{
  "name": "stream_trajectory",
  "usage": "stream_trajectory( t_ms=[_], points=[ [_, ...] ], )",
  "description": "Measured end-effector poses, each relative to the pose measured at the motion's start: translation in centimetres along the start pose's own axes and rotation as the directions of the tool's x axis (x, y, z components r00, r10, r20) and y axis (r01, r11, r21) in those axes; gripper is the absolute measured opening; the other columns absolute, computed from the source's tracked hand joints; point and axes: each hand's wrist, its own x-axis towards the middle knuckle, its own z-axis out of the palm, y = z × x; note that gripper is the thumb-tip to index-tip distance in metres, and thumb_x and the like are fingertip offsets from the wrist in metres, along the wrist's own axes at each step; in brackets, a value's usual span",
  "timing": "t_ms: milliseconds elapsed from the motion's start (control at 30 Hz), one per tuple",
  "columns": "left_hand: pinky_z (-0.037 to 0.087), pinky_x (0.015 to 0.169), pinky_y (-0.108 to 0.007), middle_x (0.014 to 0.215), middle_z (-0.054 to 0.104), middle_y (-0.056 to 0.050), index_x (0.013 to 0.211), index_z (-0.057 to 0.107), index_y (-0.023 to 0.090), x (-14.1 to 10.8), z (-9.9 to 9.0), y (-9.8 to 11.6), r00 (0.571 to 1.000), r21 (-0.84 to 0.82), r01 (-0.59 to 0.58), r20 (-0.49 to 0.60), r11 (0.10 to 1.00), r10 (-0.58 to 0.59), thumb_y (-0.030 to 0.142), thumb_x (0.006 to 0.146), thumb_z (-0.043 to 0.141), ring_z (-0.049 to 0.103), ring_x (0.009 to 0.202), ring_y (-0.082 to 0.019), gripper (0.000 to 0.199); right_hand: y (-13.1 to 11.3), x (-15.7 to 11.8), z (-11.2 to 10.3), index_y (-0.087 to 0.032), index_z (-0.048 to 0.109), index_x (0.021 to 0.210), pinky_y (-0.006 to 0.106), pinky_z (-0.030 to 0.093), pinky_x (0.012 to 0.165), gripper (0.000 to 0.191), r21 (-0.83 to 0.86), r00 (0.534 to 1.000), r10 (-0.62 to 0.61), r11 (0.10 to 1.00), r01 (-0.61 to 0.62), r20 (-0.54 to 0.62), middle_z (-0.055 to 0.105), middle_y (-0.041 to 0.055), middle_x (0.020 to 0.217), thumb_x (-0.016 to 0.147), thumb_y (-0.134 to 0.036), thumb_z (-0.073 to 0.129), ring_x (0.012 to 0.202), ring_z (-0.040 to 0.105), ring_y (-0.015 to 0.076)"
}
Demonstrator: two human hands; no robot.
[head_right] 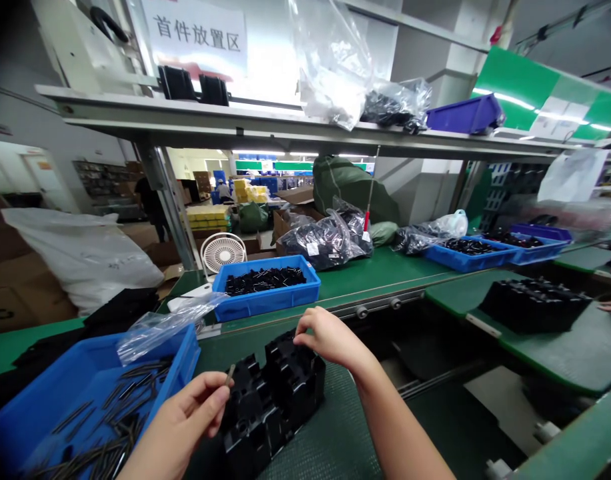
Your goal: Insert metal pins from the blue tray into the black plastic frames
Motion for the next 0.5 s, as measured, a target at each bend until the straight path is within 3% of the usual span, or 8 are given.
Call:
stream_trajectory(
  t_ms=[133,233,367,500],
  points=[
    [0.037,0.054,-0.022,0.061,0.052,0.005,0.087,0.06,0.019,-0.2,0.1,0.1,1.0,0.003,-0.001,-0.001,1.0,0.001,0.046,0.073,0.067,0.045,0.057,-0.011,0.032,-0.8,-0.2,0.3,-0.017,0.069,0.084,0.028,0.042,0.082,0.014,-0.025,0.999,-0.014,1.0,0.015,0.039,0.062,0.0037,0.088,0.075,-0.027,0.075,0.091,0.055,0.0194],
    [0.038,0.054,-0.021,0.067,0.055,0.004,0.084,0.061,0.019,-0.2,0.2,0.3,1.0,0.041,0.001,0.006,0.999,-0.001,0.046,0.072,0.067,0.048,0.06,-0.012,0.03,-3.5,-0.6,0.3,-0.018,0.066,0.094,0.029,0.041,0.087,0.023,0.078,0.997,-0.071,0.994,0.071,-0.01,0.06,0.0042,0.098,0.08,-0.036,0.07,0.098,0.053,0.0189],
    [0.045,0.063,-0.023,0.072,0.062,0.001,0.079,0.062,0.021,0.2,0.1,0.3,1.0,0.1,-0.02,0.013,0.995,0.019,0.048,0.07,0.067,0.058,0.072,-0.017,0.029,-7.7,-0.7,1.0,-0.019,0.062,0.09,0.024,0.042,0.081,0.018,0.242,0.986,-0.165,0.956,0.167,-0.027,0.061,0.0014,0.091,0.09,-0.036,0.057,0.09,0.055,0.0145],
    [0.051,0.073,-0.028,0.077,0.069,-0.001,0.074,0.065,0.025,0.3,-0.4,-0.1,0.998,0.186,-0.058,-0.006,0.981,0.06,0.058,0.062,0.068,0.064,0.081,-0.024,0.035,-9.1,-0.6,2.0,-0.017,0.062,0.085,0.021,0.042,0.075,0.021,0.206,0.979,-0.198,0.957,0.205,-0.055,0.062,0.0011,0.085,0.092,-0.035,0.054,0.083,0.056,0.0127]
  ],
)
